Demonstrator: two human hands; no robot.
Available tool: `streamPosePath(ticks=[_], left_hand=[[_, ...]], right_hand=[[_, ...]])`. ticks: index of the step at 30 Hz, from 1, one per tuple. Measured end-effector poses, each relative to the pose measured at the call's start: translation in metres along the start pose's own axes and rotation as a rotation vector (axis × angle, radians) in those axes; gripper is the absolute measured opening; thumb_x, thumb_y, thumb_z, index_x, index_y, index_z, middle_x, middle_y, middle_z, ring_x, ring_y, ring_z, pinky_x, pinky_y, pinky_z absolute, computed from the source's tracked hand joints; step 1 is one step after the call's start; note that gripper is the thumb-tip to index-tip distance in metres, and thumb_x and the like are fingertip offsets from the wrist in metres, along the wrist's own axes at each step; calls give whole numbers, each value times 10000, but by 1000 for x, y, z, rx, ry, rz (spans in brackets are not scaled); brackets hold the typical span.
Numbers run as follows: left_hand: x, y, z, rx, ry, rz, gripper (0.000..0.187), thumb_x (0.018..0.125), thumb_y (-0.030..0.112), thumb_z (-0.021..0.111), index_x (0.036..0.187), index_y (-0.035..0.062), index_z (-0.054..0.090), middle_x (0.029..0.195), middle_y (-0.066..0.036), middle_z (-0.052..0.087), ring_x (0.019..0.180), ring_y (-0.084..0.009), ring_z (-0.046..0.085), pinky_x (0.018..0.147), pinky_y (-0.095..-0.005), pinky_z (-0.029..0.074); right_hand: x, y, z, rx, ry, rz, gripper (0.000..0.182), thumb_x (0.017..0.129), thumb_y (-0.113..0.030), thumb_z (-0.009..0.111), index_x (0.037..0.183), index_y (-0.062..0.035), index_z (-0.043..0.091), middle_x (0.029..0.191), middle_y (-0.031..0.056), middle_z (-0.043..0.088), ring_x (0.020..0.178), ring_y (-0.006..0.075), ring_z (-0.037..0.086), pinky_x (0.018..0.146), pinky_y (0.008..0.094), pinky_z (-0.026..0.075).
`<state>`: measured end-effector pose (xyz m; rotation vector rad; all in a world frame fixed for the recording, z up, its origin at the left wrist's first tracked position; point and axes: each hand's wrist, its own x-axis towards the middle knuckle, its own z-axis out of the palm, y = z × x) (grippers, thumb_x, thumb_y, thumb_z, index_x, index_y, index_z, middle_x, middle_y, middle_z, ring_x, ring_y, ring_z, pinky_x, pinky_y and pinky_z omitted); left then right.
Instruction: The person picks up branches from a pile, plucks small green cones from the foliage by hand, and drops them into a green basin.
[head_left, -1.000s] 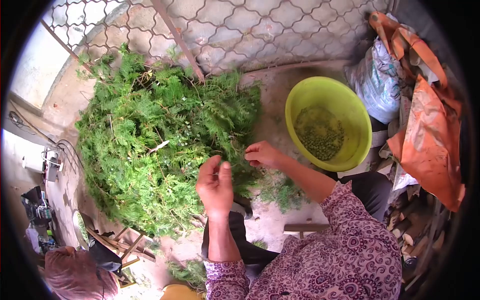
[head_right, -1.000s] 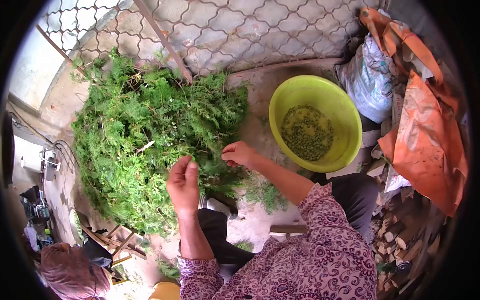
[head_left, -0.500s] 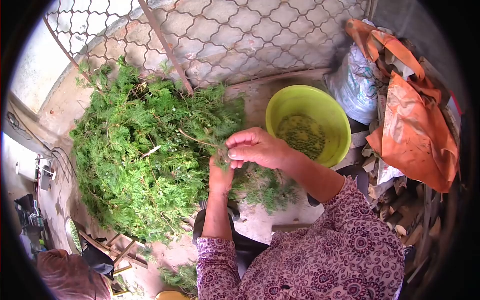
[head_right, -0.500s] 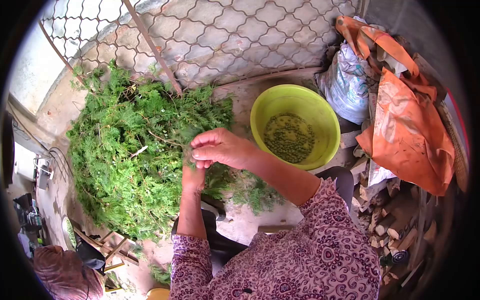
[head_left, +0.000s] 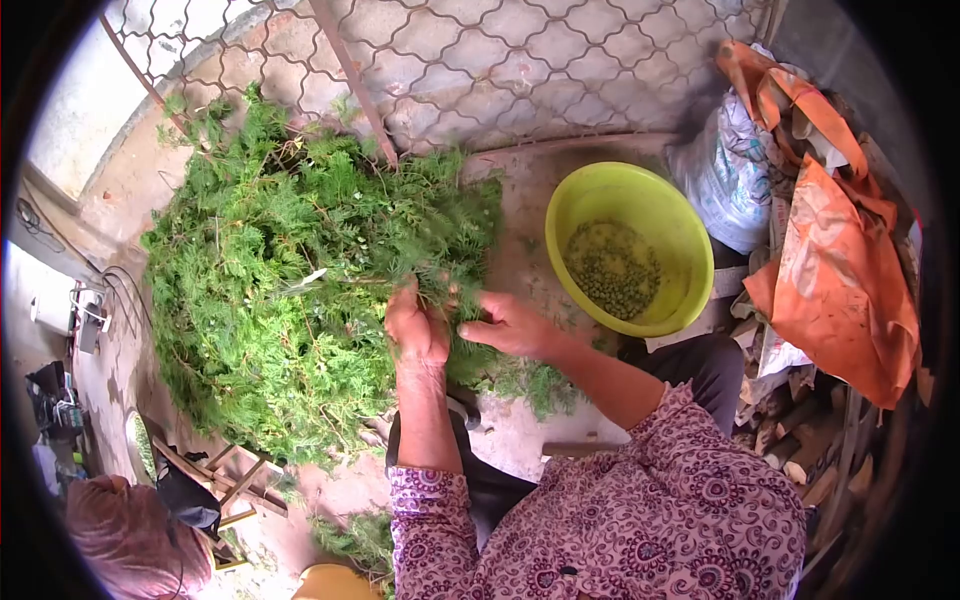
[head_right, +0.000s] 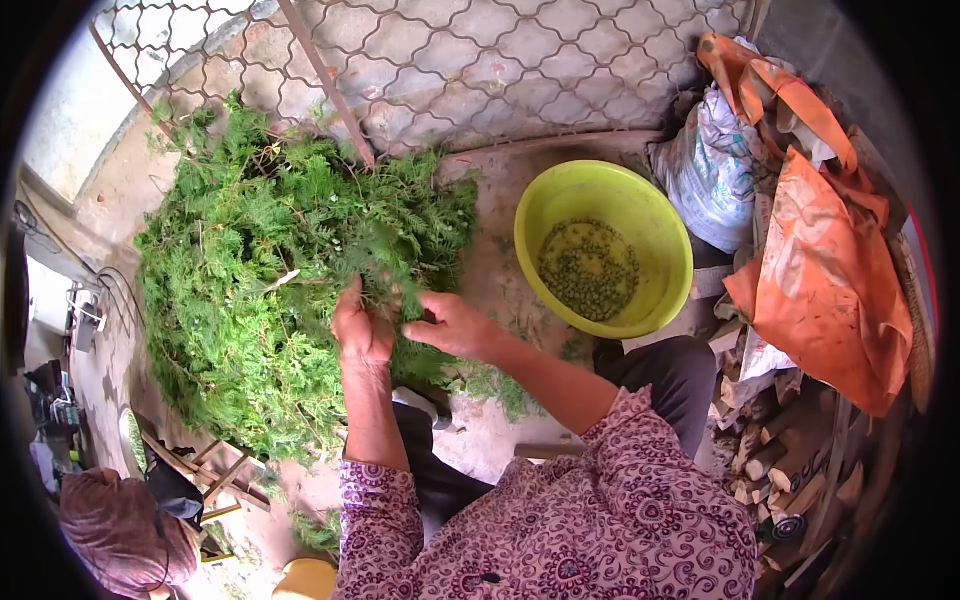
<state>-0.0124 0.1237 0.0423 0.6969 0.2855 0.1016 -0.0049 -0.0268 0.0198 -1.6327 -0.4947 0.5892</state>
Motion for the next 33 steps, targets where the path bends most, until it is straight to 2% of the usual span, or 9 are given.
streamPosePath(ticks=[6,9,11,12,15,17,23,25,33], left_hand=[[-6,-7,-4,376,256,162,277,858,160,487,1084,0,490,983,-83,564,850,-174,550,680,-302,452],[-9,-7,-5,537,297,254,433,830,197,563,1192,-10,446,1061,-87,543,925,-140,514,686,-288,436],[-9,-7,-1,543,298,299,430,831,197,564,1191,-10,451,1059,-80,545,919,-139,515,693,-283,434],[-10,-6,2,545,299,350,427,832,196,565,1190,-11,456,1058,-73,547,913,-137,516,700,-278,432],[-12,-5,9,584,258,389,415,858,151,538,1210,-39,426,1136,-104,503,987,-130,476,815,-240,378],[-12,-8,14,614,230,460,400,857,148,544,1193,-41,437,1061,-65,520,915,-98,472,788,-217,377],[-17,-4,11,627,225,358,332,854,207,544,1119,7,522,1066,-59,557,903,-113,516,689,-235,422],[-17,-3,9,624,204,358,322,856,205,542,1112,10,526,1063,-57,558,905,-117,518,686,-237,425],[-19,0,10,594,243,295,271,857,186,524,1076,28,548,1057,-65,568,952,-146,515,695,-258,437]], right_hand=[[36,59,5,817,446,155,192,857,-162,510,972,-45,609,636,14,550,557,50,499,502,216,392],[57,87,3,674,644,248,195,850,-162,491,939,-34,610,714,109,610,587,139,565,535,278,425],[81,96,27,-25,740,211,206,844,-122,484,1000,-38,589,761,53,623,602,116,546,538,291,447],[77,61,46,-4,770,123,208,781,-154,519,894,11,576,775,224,590,696,349,570,619,397,439],[73,54,119,202,480,-363,199,784,-181,510,839,5,555,771,192,584,785,269,578,624,397,432],[72,37,152,-234,-404,-279,248,805,-160,517,1022,-40,527,722,120,581,676,168,548,634,314,449],[61,138,160,401,27,-290,313,713,-312,559,795,-10,553,750,175,586,785,282,587,660,429,443],[48,155,96,-510,-188,49,358,655,-334,569,812,-13,587,789,200,600,793,346,585,700,440,457],[-79,281,-19,-940,-429,646,366,691,-280,570,943,-17,606,923,210,590,879,354,560,771,432,444]])
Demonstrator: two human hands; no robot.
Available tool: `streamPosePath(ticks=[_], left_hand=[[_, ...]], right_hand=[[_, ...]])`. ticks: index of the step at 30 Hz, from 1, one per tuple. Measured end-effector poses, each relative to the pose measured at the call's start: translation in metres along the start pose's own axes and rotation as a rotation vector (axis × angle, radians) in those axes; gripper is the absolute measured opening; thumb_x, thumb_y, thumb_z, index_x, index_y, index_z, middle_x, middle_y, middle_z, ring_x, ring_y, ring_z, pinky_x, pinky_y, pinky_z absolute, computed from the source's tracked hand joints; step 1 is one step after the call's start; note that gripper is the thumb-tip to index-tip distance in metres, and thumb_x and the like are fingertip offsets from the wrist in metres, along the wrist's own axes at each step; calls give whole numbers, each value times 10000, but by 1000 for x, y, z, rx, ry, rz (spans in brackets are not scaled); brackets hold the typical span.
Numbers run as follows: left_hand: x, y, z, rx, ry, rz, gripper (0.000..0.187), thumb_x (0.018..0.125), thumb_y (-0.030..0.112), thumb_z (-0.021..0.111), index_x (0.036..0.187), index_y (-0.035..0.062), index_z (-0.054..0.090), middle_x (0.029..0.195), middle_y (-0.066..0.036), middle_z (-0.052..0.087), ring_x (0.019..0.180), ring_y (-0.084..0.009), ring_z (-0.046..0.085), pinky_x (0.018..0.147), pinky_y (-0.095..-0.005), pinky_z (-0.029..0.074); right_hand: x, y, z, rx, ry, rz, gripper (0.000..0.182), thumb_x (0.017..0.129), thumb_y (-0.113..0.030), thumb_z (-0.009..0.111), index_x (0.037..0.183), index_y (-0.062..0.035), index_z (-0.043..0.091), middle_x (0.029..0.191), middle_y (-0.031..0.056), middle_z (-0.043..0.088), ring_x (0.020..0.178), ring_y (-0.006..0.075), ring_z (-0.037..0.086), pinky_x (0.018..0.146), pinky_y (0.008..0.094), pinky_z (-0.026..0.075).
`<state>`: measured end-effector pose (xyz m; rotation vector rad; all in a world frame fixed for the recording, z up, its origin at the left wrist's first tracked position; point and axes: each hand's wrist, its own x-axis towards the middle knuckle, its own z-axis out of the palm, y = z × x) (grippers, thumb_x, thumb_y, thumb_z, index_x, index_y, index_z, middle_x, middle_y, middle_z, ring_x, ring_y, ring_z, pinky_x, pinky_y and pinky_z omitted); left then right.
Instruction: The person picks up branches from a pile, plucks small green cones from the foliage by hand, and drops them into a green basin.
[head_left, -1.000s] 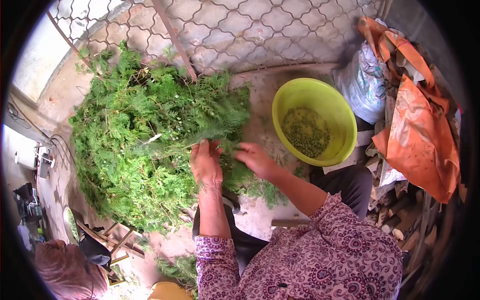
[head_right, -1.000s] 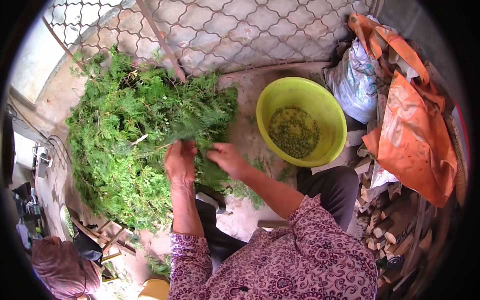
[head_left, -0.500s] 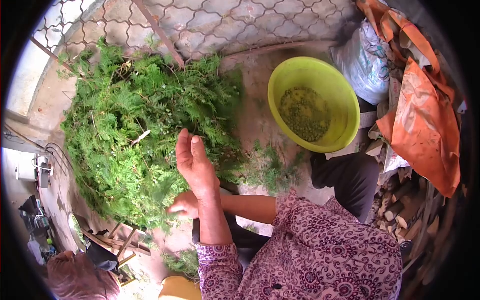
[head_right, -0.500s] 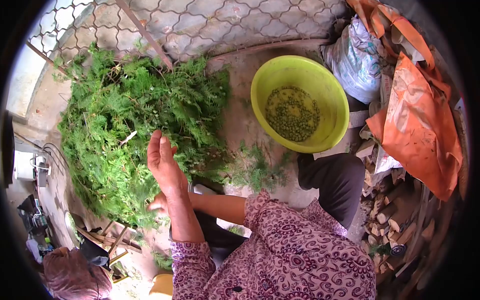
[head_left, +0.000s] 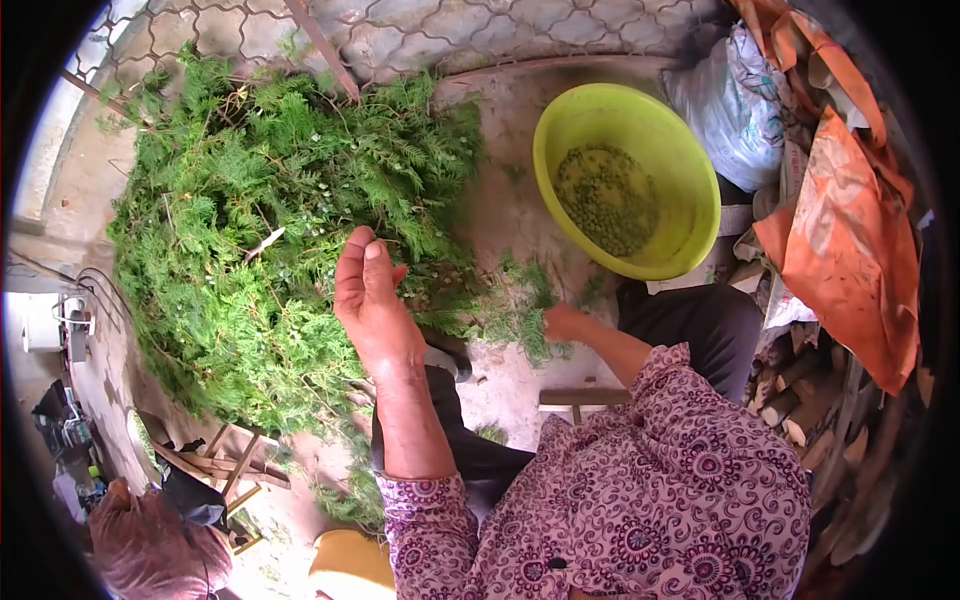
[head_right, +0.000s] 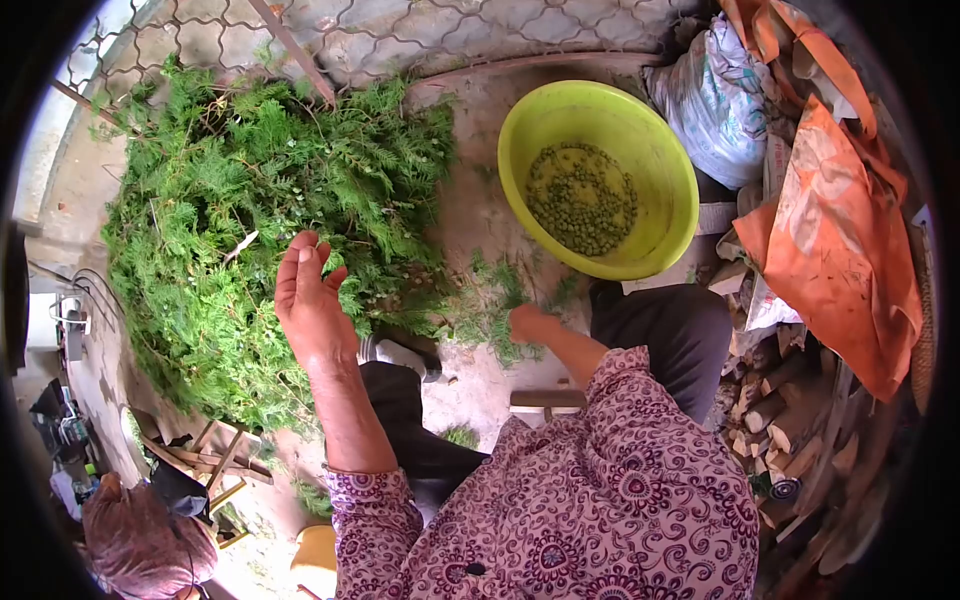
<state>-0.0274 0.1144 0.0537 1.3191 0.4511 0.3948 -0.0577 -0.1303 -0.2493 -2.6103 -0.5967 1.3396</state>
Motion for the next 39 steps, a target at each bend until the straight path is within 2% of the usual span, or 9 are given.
streamPosePath(ticks=[2,11,21,23,25,28,35,37,39], left_hand=[[0,-1,1,-37,-9,-16,259,855,188,525,1062,35,559,1051,-63,573,943,-154,522,709,-281,431],[-8,5,5,-104,-57,-42,282,869,160,510,1099,-2,537,1055,-79,570,939,-136,532,676,-236,447],[-54,2,-34,-20,-175,-166,301,860,160,492,1078,-45,522,1094,-178,551,907,-209,564,696,-268,465],[-56,-1,-43,-15,-164,-183,308,853,168,504,1063,-57,526,1063,-195,563,869,-214,578,693,-271,471],[-56,-1,-51,-93,-259,-269,465,832,282,566,1158,-39,483,1190,-192,498,997,-256,537,847,-331,425],[-53,7,-44,-61,-208,-292,410,850,231,533,1150,-44,485,1182,-210,497,988,-250,543,815,-315,432],[-52,-6,-42,-3,-228,-298,399,855,208,519,1151,-57,479,1199,-251,465,1011,-278,530,790,-326,437],[-52,-5,-42,-17,-266,-313,377,863,183,501,1149,-62,478,1205,-259,454,1004,-280,533,779,-321,441],[-51,-3,-41,-29,-275,-319,371,866,174,494,1149,-64,476,1204,-267,450,998,-282,534,779,-323,441]], right_hand=[[-4,6,-2,3,-139,98,379,690,-280,576,957,-14,606,948,213,588,887,354,557,777,428,443],[43,-3,-35,215,57,49,459,729,-350,568,1049,-21,583,1057,196,560,1003,344,520,848,391,419],[103,15,-123,301,482,341,421,791,-255,536,1136,-17,489,1150,193,482,1039,317,484,807,413,437],[229,88,-74,982,885,236,465,820,-217,508,1237,-43,399,1255,186,396,1112,305,430,850,388,417],[315,125,-67,431,1055,428,505,850,-211,461,1312,-81,305,1343,150,299,1186,305,352,927,387,360],[276,87,-145,791,1013,491,524,850,-213,469,1332,-114,290,1378,123,256,1233,314,291,983,404,299],[285,88,-167,629,1018,598,498,760,-113,568,1234,-102,417,1351,158,284,1213,364,305,960,421,328],[234,59,-193,343,892,556,310,753,-107,564,1056,-55,527,1213,172,442,1080,368,440,871,425,397],[247,67,-186,573,925,592,230,748,-95,558,970,-36,545,1105,177,499,1002,364,483,825,433,414]])
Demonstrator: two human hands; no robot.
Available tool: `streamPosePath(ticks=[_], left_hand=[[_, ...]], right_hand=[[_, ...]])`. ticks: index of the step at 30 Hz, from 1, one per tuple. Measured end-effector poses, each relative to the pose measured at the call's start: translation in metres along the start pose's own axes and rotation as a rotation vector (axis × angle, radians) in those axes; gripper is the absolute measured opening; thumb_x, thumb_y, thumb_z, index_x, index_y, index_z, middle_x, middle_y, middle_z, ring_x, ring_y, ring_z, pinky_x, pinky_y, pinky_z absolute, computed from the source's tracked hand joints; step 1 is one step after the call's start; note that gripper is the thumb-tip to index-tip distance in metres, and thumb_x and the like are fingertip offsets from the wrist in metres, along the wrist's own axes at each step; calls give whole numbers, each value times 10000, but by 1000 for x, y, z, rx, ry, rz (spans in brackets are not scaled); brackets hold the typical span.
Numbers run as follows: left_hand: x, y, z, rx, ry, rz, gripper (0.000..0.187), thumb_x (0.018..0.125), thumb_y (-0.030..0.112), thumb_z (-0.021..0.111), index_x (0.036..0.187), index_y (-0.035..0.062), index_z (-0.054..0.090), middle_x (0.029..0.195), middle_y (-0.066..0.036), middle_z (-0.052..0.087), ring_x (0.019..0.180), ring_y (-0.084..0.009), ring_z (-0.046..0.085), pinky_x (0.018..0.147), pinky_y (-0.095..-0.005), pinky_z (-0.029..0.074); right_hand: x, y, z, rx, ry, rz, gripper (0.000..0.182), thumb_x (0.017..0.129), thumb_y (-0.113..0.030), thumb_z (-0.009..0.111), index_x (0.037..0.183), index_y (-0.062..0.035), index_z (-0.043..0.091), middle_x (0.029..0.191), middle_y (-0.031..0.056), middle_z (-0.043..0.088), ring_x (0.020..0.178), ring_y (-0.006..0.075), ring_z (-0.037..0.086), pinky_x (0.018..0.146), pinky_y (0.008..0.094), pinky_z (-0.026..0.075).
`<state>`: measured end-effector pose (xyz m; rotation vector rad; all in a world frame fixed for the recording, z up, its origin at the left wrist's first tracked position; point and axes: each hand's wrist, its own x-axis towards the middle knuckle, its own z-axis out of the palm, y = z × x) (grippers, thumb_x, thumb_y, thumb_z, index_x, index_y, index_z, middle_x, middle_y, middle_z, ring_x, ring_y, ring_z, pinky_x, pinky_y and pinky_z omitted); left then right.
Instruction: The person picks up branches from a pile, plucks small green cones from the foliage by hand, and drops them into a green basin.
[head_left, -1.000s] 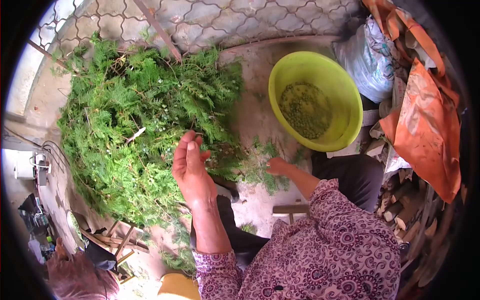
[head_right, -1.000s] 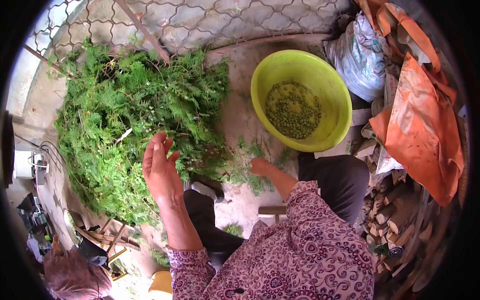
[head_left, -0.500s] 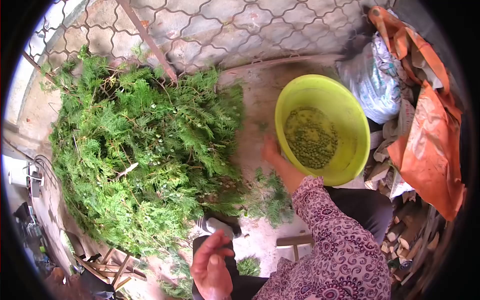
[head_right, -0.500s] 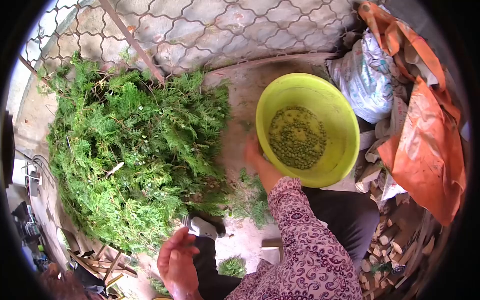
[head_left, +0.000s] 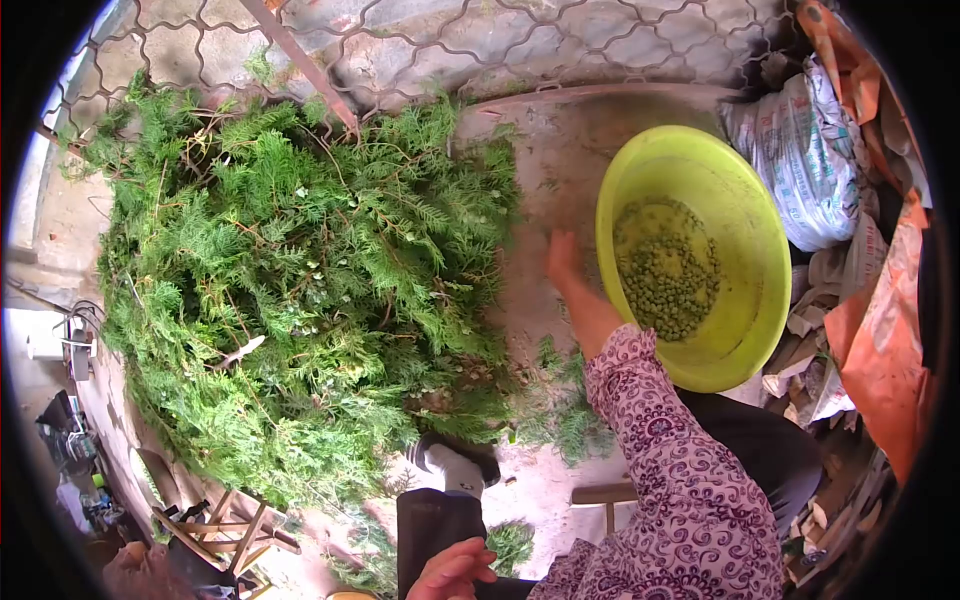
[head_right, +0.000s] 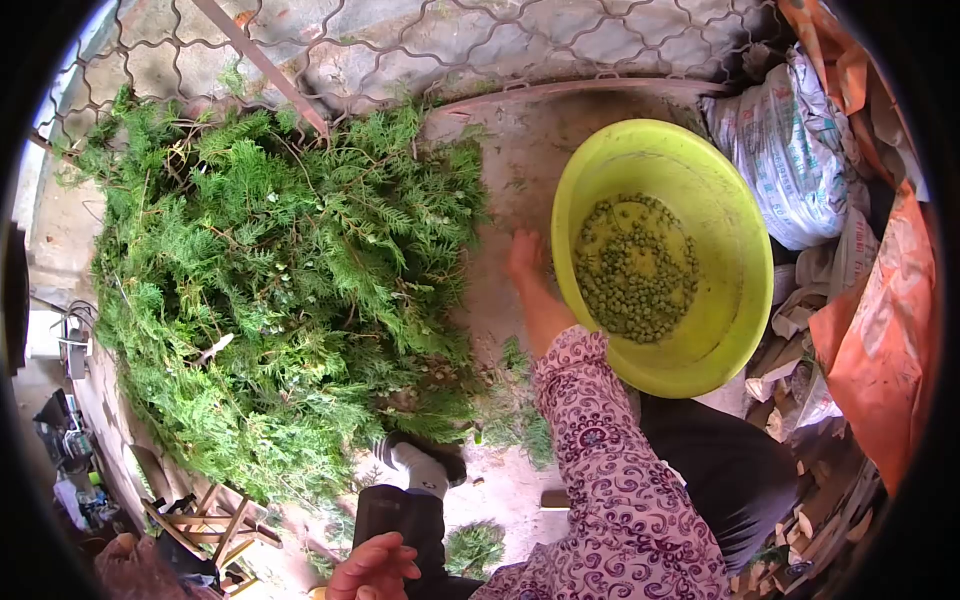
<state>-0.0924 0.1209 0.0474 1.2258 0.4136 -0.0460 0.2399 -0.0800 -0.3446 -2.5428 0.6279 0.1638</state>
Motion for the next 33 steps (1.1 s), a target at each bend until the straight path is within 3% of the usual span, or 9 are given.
streamPosePath(ticks=[2,5,7,8,10,13,20,24,33], left_hand=[[-1,0,0,-12,-12,-4,364,869,166,488,1149,-66,475,1202,-274,446,993,-284,536,778,-324,440],[-4,-2,-2,-13,-70,42,375,872,169,482,1159,-72,460,1195,-283,444,980,-291,536,772,-333,441],[-8,-2,-6,12,-86,33,382,872,175,483,1159,-76,454,1178,-294,447,953,-289,536,757,-335,445],[-8,-3,-8,10,-87,34,382,872,175,483,1159,-76,454,1178,-294,447,953,-289,536,757,-335,445],[-8,-1,-11,-1,-90,-22,398,874,197,487,1166,-72,448,1162,-291,454,924,-276,534,743,-334,448],[-5,-2,-15,27,-115,-13,409,883,236,485,1161,-62,453,1154,-286,455,905,-272,536,724,-330,452],[-1,4,-10,36,-61,-59,421,890,283,475,1140,-56,465,1143,-272,466,876,-259,544,726,-336,470],[-3,2,-7,25,-34,-50,405,884,263,489,1119,-66,480,1119,-267,487,873,-249,543,753,-335,465],[-7,11,8,43,78,-26,342,843,226,540,1033,-58,557,1046,-191,572,840,-194,568,734,-298,451]], right_hand=[[1,7,7,186,-2,130,156,743,-82,552,884,-16,564,997,182,557,923,360,526,779,440,432],[-26,-27,-29,79,-63,-39,123,736,-77,525,827,-4,565,890,195,582,859,351,555,732,426,446],[-14,-41,-28,425,-399,194,145,765,-125,486,800,-13,570,867,196,584,869,348,550,709,415,447],[-9,-51,-23,425,-396,194,145,765,-125,486,800,-13,570,867,196,584,869,348,550,709,415,447],[1,-71,-8,431,-68,62,217,803,-191,465,855,-8,570,922,192,581,896,327,557,700,405,454],[20,-103,10,221,-90,-155,360,833,-319,466,1063,-49,533,1045,194,566,939,311,558,774,419,441],[-20,-132,31,98,-560,-94,686,655,-496,684,1107,-9,516,1118,188,542,1023,316,533,855,391,432],[-57,-129,35,115,-461,-107,289,747,-260,606,872,0,610,971,202,594,955,347,555,790,406,460],[-187,-33,16,-106,-638,-368,309,685,-306,587,781,-17,635,842,208,611,821,339,595,718,415,486]])
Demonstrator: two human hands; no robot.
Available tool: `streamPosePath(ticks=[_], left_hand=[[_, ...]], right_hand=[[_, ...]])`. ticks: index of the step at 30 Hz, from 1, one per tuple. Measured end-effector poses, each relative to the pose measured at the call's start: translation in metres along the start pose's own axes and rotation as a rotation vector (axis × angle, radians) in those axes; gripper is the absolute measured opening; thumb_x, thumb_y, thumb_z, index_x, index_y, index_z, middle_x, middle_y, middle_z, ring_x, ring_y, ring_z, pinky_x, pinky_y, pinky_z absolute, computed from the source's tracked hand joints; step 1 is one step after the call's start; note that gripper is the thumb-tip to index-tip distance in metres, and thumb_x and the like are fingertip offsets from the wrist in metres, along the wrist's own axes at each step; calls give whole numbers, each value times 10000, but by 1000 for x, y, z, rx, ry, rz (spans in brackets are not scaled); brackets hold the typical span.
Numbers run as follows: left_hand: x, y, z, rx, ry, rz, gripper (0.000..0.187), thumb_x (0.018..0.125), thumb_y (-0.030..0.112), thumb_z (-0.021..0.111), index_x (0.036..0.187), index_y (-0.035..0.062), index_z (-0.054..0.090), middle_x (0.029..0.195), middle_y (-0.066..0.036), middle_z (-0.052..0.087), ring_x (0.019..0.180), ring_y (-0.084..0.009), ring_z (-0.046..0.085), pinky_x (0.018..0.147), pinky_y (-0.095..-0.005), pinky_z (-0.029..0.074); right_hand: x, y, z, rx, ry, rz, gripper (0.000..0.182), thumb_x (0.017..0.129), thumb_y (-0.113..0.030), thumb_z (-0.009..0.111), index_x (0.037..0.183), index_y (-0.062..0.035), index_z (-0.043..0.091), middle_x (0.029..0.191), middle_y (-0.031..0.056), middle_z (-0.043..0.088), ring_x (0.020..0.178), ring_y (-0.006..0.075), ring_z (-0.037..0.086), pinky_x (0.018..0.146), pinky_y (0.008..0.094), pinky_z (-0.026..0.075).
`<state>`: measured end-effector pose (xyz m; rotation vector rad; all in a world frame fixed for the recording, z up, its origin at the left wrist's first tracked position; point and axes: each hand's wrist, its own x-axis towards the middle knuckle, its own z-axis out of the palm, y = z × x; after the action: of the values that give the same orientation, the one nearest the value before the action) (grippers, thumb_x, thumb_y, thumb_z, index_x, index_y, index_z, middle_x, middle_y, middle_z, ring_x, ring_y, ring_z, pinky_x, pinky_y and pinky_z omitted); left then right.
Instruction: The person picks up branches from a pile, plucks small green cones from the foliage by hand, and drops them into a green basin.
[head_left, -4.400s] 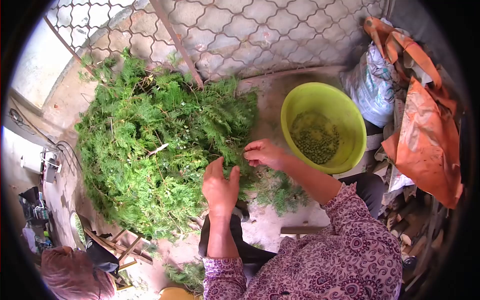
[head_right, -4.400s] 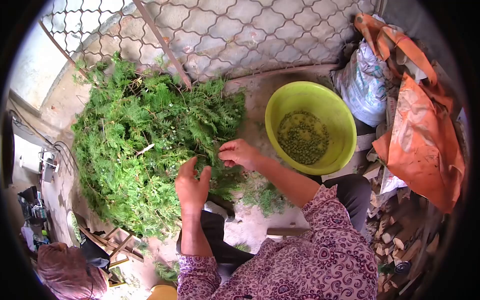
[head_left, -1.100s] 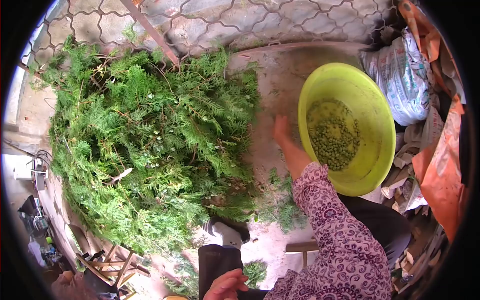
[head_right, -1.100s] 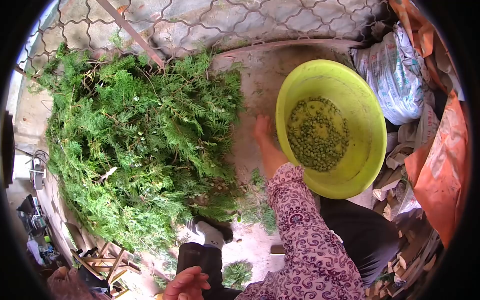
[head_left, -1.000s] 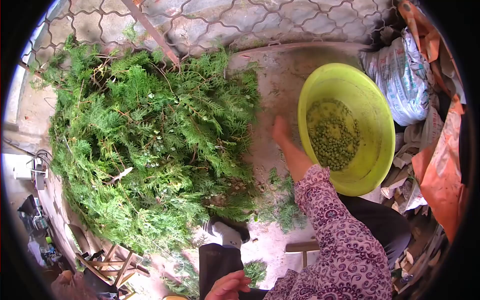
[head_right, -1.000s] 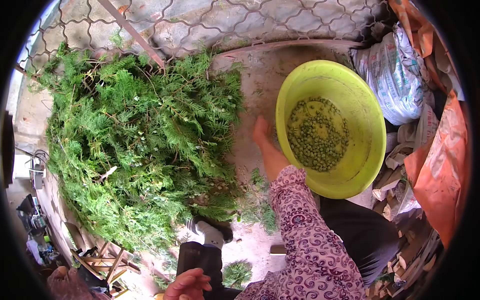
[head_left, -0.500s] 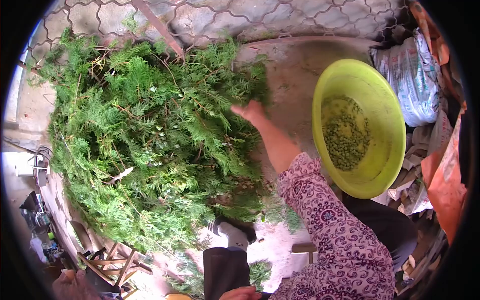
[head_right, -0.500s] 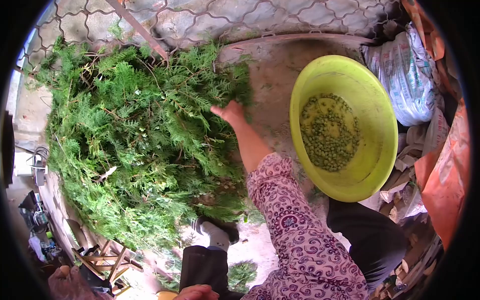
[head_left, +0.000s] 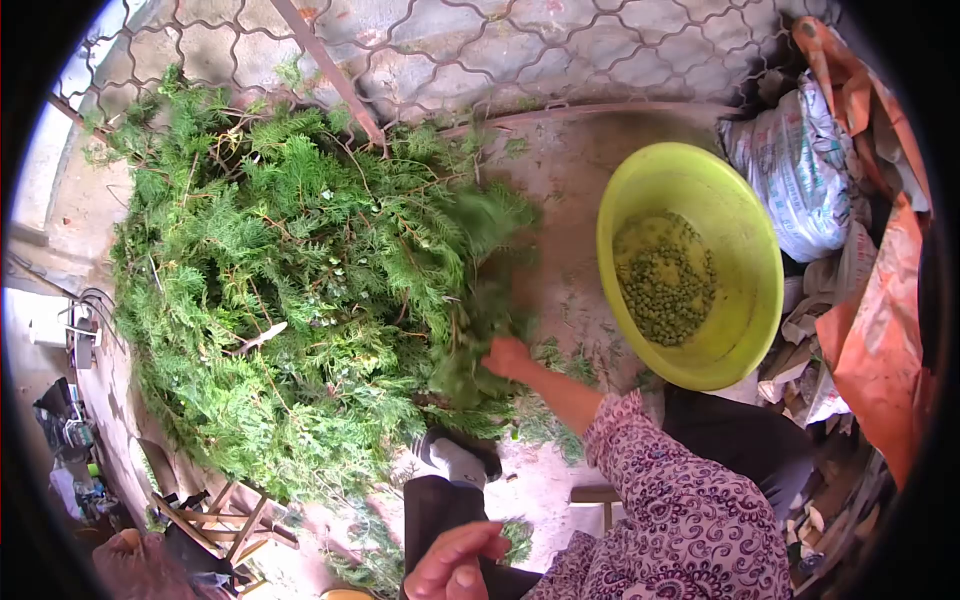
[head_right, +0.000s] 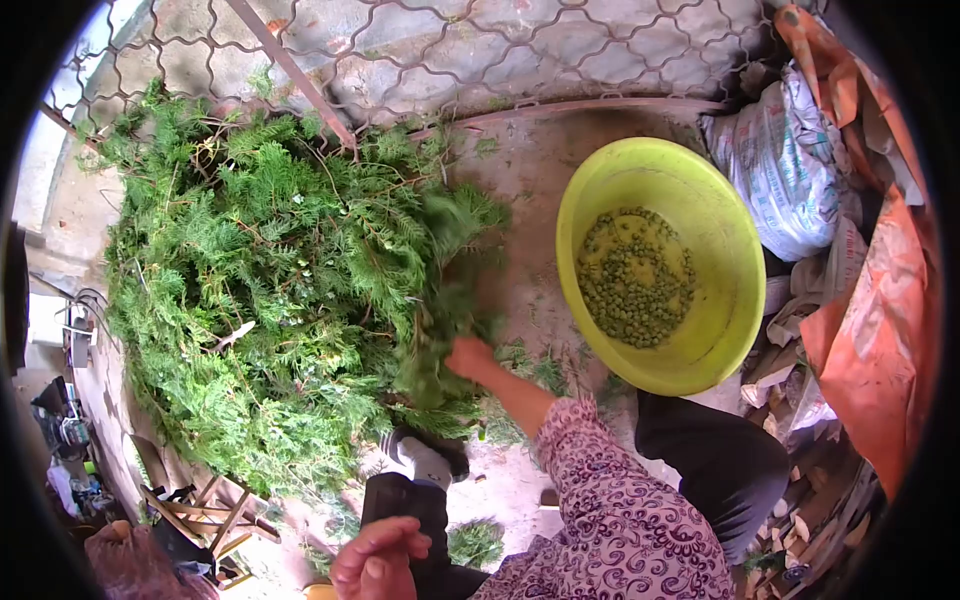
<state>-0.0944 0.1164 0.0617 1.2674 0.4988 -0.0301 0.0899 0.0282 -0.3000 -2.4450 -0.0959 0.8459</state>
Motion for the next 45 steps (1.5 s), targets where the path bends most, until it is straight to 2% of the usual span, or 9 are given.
streamPosePath(ticks=[10,12,16,21,24,31,37,42,45], left_hand=[[-3,-15,6,-23,7,103,378,828,242,553,1002,-94,539,953,-221,597,754,-230,600,665,-298,473],[-3,-17,4,-34,6,92,383,827,245,554,1006,-93,539,951,-220,597,754,-229,600,665,-295,473],[-4,-4,7,8,-34,37,365,838,242,543,1025,-72,550,983,-186,596,792,-187,584,704,-275,459],[2,-5,5,30,-27,-37,342,851,229,536,1044,-53,547,1027,-177,582,832,-190,571,754,-292,451],[6,-11,2,37,-5,-65,330,852,220,535,1042,-50,545,1040,-182,574,835,-201,569,754,-305,453],[8,-3,7,138,-2,-84,378,842,257,553,1073,-42,547,968,-160,595,802,-189,577,733,-271,446],[8,-6,15,159,-32,120,262,824,127,515,985,-68,585,848,-138,618,728,-157,567,674,-252,451],[26,-5,18,200,-2,178,265,842,121,550,1043,-52,556,922,-83,588,839,-125,526,762,-252,422],[45,-17,23,266,33,236,361,801,132,593,1095,-64,522,998,-129,588,906,-166,541,811,-283,424]], right_hand=[[-152,37,13,-229,-509,-184,466,724,-433,587,816,22,628,832,228,599,825,327,592,702,416,477],[-124,41,-22,-154,-402,-153,413,722,-384,588,820,16,620,833,212,602,797,329,589,700,418,470],[-37,35,-79,136,499,-287,161,729,-196,537,745,-36,548,697,183,562,712,393,534,640,458,443],[107,44,-81,-129,604,-217,222,793,-141,471,888,7,607,1128,241,472,909,390,538,774,427,454],[129,33,-98,-342,213,-37,218,771,-104,485,884,39,605,1175,238,452,929,371,546,794,411,457],[60,27,-103,-338,132,-94,227,697,-64,509,885,-24,630,1007,203,573,891,347,565,775,387,466],[-39,23,-150,-92,267,-585,242,703,-93,489,884,-28,636,892,180,604,826,350,572,737,405,469],[-162,-30,-242,-39,-263,-538,271,747,-136,517,963,-12,623,841,133,635,701,202,605,664,320,474],[-235,-50,-269,195,-312,-586,307,761,-162,539,1025,-23,610,742,84,627,655,113,568,629,275,467]])
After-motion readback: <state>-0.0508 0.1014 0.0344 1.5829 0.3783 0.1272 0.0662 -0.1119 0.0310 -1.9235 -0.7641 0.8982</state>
